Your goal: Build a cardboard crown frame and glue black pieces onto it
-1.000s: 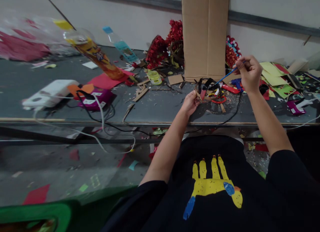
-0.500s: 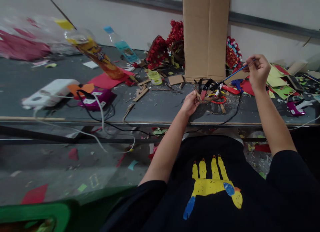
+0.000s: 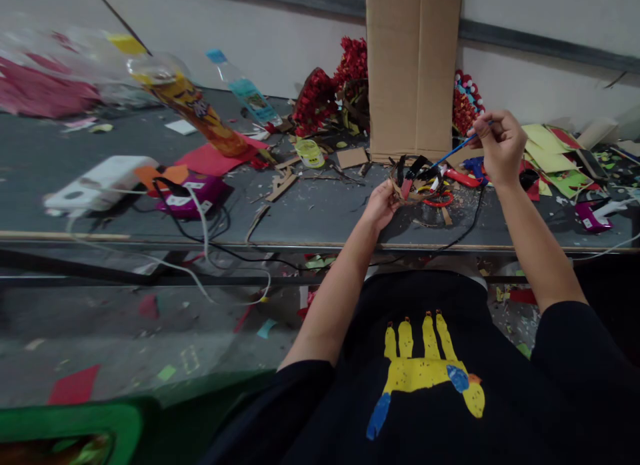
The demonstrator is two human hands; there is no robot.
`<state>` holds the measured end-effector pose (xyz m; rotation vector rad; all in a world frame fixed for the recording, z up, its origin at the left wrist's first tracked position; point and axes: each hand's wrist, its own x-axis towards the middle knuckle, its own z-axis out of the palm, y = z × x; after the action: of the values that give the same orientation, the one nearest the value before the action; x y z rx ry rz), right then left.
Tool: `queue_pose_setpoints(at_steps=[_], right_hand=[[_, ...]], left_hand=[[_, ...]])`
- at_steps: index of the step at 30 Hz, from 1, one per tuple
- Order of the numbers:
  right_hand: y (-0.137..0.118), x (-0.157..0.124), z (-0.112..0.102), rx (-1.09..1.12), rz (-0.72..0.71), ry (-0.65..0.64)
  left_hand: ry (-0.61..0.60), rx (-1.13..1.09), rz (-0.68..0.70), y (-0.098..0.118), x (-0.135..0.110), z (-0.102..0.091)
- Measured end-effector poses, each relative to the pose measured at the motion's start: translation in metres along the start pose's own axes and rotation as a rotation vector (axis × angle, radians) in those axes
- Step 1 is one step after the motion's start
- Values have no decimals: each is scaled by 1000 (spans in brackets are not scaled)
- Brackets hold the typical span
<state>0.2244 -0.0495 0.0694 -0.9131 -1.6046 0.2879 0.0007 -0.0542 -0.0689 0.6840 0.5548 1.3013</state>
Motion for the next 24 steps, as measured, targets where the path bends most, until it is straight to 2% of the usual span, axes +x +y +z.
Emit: queue_pose_setpoints(at_steps=[4,8,13,17,20,24], right_hand=[[0,2,0,-31,-4,-2],[5,7,-11,-48,-9,43],[19,11,-26,-52,-8,30],[26,13,-32,-31,31,89],[30,11,-33,-87,18,149],[30,0,-26,-167,2,199]], left_hand=[[16,5,-11,1,-1,1],[9,4,-20,2,-1,2],[6,8,-21,2,-2,2],[-19,3,-8,4,-3,4],[-25,10,-11,5,-4,5],[28,19,-6,4,-2,3]])
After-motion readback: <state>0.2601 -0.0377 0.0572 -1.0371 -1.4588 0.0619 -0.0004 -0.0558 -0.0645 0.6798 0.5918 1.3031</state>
